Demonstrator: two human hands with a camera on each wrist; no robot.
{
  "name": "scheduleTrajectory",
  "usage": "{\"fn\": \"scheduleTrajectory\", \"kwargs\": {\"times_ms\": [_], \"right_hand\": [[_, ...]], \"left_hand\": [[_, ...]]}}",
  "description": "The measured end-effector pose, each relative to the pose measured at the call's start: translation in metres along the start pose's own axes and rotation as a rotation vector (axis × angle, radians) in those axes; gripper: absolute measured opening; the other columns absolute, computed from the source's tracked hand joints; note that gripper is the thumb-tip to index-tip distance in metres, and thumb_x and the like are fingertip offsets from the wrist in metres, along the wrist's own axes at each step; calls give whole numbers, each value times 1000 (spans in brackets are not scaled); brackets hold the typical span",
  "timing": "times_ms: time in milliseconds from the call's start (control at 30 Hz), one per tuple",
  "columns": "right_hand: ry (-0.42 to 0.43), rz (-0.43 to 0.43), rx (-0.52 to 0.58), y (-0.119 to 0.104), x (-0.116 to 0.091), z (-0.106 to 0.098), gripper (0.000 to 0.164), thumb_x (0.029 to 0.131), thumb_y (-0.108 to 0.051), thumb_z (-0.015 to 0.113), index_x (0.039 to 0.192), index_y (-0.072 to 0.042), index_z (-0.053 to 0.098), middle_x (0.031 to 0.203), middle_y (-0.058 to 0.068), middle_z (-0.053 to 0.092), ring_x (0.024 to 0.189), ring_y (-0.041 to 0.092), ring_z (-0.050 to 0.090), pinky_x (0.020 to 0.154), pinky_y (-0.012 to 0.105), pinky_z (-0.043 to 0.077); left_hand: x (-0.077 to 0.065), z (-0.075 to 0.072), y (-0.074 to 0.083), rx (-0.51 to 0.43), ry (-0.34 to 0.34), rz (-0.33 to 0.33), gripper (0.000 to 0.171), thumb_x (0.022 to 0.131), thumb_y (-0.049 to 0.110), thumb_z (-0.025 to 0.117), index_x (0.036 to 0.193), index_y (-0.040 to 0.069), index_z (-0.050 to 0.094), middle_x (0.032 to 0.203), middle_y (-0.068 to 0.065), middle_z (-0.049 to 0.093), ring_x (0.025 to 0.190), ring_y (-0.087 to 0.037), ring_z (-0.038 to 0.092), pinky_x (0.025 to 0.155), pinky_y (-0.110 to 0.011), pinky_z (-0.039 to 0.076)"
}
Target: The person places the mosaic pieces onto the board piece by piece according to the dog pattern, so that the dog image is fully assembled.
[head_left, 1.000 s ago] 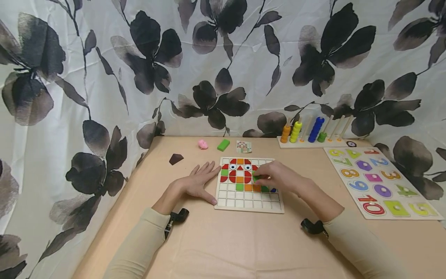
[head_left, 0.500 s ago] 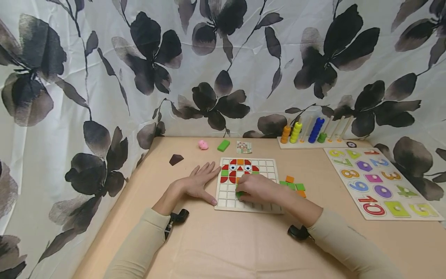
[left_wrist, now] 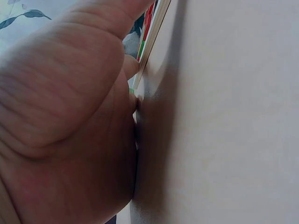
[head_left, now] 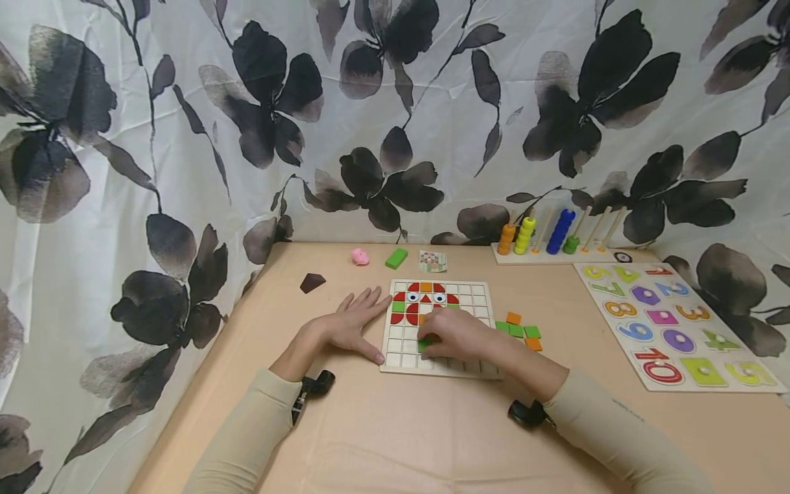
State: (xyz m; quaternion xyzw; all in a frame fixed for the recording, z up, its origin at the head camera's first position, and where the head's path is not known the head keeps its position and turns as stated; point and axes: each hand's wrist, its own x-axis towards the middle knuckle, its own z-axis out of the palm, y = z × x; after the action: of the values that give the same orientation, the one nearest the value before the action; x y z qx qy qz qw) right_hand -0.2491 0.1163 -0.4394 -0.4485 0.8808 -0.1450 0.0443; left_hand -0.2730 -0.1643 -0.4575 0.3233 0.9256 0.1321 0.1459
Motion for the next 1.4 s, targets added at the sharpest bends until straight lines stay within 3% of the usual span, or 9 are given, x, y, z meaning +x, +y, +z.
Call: {"fn": "scheduleTrajectory", "kwargs": {"times_ms": [433, 633, 767, 867, 1100, 1400], "right_hand": [[60, -17, 90, 8, -7, -3, 25, 82, -33, 77, 103, -19, 76, 90, -12, 66, 78, 8, 53, 68, 23, 47], [154, 95, 306, 37, -43, -34, 27, 85, -31, 74, 111, -25, 71, 106, -2, 66, 92, 21, 58, 78, 37, 50], [187, 169, 365, 67, -72, -53, 29, 85, -29, 74, 114, -28, 69, 111, -2, 67, 92, 17, 59, 78, 35, 51], [154, 233, 381, 89, -92, -59, 29, 84, -22, 76, 112, -21, 71, 106, -1, 68, 89, 17, 59, 75, 31, 52], [-33, 326, 467, 129, -122, -57, 25, 77, -6, 78, 102, -10, 74, 98, 6, 71, 81, 21, 59, 72, 27, 51], [-130, 360, 551, 142, -136, -52, 28, 73, -15, 83, 99, -12, 72, 90, 10, 65, 79, 21, 54, 69, 27, 44]], "left_hand": [[0, 1, 0, -1, 9, 5, 128, 60, 81, 66, 156, 21, 7, 161, -14, -4, 147, -33, -8, 115, -56, -4], [0, 2, 1, -11, 8, 0, 128, 60, 81, 67, 156, 22, 6, 161, -12, -5, 147, -32, -9, 115, -55, -4], [-1, 2, 1, -14, 8, -5, 129, 59, 81, 67, 156, 22, 6, 161, -11, -5, 147, -31, -9, 115, -55, -5], [-1, 3, 1, -3, 9, -9, 128, 59, 82, 66, 156, 22, 5, 161, -11, -6, 147, -31, -9, 115, -55, -4], [0, 3, 1, 7, 7, -10, 128, 59, 83, 64, 156, 23, 5, 161, -10, -6, 147, -31, -9, 115, -55, -4], [0, 3, 1, 8, 7, -13, 128, 60, 83, 64, 156, 24, 4, 161, -10, -6, 147, -30, -9, 115, -54, -4]]}}
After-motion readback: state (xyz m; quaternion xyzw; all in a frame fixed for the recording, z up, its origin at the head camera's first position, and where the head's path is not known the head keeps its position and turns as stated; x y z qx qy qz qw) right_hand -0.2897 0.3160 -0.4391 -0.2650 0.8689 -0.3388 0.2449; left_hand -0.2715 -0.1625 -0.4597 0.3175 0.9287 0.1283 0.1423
